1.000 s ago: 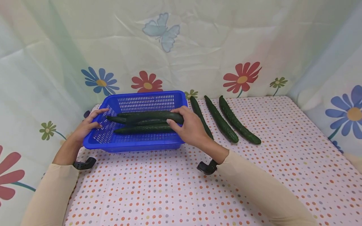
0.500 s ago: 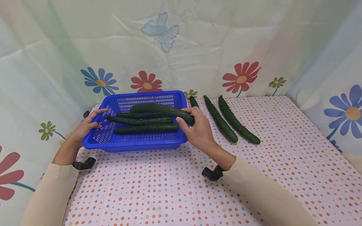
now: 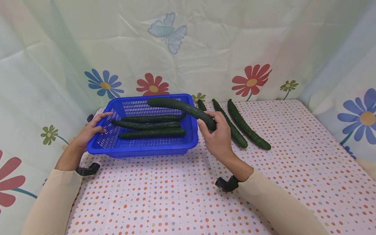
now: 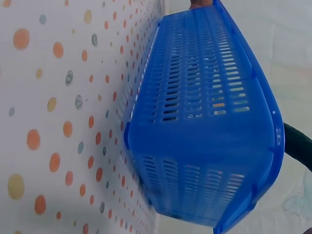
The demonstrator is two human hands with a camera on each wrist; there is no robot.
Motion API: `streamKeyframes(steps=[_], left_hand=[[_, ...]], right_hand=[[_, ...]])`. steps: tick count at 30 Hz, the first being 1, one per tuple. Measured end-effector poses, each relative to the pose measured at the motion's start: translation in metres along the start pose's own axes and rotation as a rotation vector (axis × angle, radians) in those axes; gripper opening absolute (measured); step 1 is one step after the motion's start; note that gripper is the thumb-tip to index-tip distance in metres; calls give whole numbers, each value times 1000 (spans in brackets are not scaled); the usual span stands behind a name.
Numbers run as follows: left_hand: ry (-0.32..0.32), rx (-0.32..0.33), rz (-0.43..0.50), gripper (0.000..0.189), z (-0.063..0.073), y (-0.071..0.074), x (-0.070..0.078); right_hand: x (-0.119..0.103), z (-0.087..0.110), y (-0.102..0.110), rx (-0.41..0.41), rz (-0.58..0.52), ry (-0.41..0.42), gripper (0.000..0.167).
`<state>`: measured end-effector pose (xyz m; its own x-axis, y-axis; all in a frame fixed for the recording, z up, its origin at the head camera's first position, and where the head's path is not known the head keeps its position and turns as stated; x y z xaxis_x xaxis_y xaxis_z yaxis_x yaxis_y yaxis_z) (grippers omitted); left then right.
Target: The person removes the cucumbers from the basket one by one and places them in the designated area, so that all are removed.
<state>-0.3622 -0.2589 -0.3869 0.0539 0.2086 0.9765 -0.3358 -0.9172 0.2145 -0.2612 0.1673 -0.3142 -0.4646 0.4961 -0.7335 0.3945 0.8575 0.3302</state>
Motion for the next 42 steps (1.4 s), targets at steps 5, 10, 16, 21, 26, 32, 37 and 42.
streamKeyframes(steps=[5,10,16,21,26,32,37,42], left_hand=[[3,4,-6,65,0,0,0],[4,13,-17,65,1,1,0],[8,19,-25,65,2,0,0],[4,11,-15,65,1,0,0],[-3,4,-15,65,0,1,0],[-3,-1,-19,65,0,1,0],[-3,-1,-17,66,0,0,1],[-1,1,-23,66,0,0,1]], right_hand=[[5,-1,13,64,-7,6,34],[14,-2,24,87,-6,-8,34],[26,-1,35,101,-28,-63,36],[31,0,47,137,-37,-92,37],[36,1,60,191,-5,-92,37],[43,3,74,238,32,-94,39],[52,3,88,284,62,-117,41],[61,0,103,334,69,-123,42]])
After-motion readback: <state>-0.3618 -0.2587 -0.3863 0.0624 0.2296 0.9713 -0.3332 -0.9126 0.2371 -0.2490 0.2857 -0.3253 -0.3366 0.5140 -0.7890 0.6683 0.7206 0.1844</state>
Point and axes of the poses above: each hand's wrist, its own z-axis away from the middle knuckle, its own y-axis out of the back of the hand, x = y × z, the point moved 8 cm from there along -z, towards the middle knuckle, and after that the axes turned 2 degrees about -z, right-handed, at the moved point
